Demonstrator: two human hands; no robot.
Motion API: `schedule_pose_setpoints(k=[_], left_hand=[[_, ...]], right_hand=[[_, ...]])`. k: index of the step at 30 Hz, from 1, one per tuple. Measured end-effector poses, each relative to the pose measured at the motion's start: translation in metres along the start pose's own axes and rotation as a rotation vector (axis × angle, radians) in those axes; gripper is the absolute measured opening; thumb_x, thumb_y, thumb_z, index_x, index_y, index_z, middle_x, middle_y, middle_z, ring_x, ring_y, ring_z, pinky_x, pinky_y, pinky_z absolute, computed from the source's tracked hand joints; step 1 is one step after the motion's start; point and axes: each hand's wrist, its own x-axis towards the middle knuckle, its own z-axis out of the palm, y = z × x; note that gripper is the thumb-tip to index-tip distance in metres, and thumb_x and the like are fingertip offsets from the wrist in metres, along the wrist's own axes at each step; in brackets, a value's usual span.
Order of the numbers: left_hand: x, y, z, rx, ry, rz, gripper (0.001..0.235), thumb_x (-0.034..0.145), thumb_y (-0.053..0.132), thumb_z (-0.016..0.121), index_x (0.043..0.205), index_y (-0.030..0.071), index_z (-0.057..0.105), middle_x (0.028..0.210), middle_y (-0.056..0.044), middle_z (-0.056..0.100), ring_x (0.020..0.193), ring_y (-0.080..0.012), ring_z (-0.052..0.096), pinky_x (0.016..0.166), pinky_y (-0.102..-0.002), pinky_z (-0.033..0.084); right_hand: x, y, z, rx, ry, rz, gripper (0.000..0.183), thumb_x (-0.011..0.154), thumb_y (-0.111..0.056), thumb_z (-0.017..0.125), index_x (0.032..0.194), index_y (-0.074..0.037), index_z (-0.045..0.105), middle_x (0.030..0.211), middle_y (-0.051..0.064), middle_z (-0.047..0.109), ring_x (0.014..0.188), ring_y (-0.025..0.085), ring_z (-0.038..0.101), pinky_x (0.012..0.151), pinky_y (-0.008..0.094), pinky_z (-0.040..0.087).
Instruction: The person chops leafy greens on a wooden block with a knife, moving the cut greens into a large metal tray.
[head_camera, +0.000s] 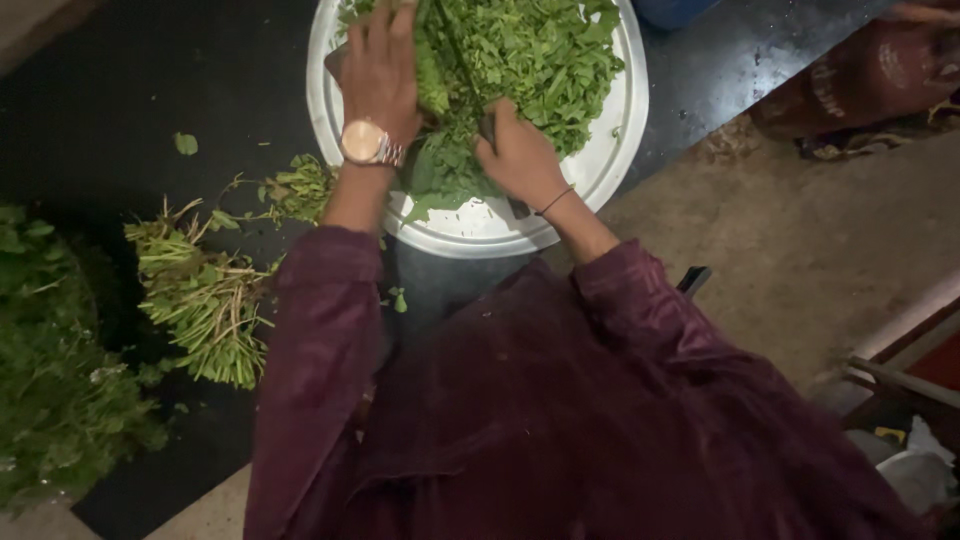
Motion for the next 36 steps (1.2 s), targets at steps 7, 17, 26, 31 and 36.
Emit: schedule_pose_setpoints(k=[7,17,26,31,36], left_hand=[[-0.02,0.014,-0.029,-0.075,-0.111,0.024,0.138,0.051,0.016,0.095,0.16,0.0,0.012,0.15,-0.031,0.038,0.135,-0.0505,0.04,0.105,-0.063,0.038],[0.014,0.014,-0.014,-0.09,-0.251,-0.231,0.088,0.065,0.016,0.094,0.137,0.002,0.045,0.14,-0.028,0.045,0.109,-0.0456,0.063,0.081,-0.051,0.058],[0.017,0.011,0.008,-0.057,-0.173,-0.238,0.087,0.063,0.005,0.089,0.136,-0.004,0.043,0.133,-0.027,0.05,0.104,-0.0439,0.064,0.073,-0.047,0.061],[0.01,0.006,0.017,-0.008,-0.119,-0.143,0.081,0.06,0.004,0.087,0.13,0.001,0.047,0.125,-0.024,0.057,0.111,-0.0445,0.059,0.077,-0.046,0.06],[0.01,0.0,0.025,0.001,-0.115,-0.126,0.074,0.064,0.001,0.085,0.128,0.001,0.049,0.122,-0.022,0.061,0.108,-0.0425,0.06,0.076,-0.046,0.06]], right_hand=[[0.001,0.0,0.017,-0.243,-0.04,0.012,0.041,0.102,-0.033,0.058,0.115,0.005,0.05,0.078,0.025,0.069,0.073,0.047,0.069,0.066,0.056,0.054],[0.007,-0.002,0.015,-0.227,-0.08,0.059,0.039,0.101,-0.034,0.057,0.111,0.004,0.05,0.078,0.026,0.069,0.074,0.048,0.068,0.067,0.058,0.053],[-0.017,-0.052,-0.016,-0.075,-0.065,-0.048,0.032,0.101,-0.029,0.059,0.108,0.001,0.051,0.073,0.022,0.068,0.065,0.044,0.068,0.06,0.054,0.053],[0.006,-0.054,0.0,-0.223,0.024,-0.138,0.031,0.099,-0.022,0.058,0.109,0.006,0.051,0.074,0.023,0.069,0.068,0.045,0.068,0.062,0.054,0.054],[-0.003,-0.025,0.013,-0.24,-0.038,-0.133,0.04,0.095,-0.022,0.059,0.113,0.012,0.048,0.075,0.024,0.069,0.069,0.044,0.07,0.063,0.055,0.054]])
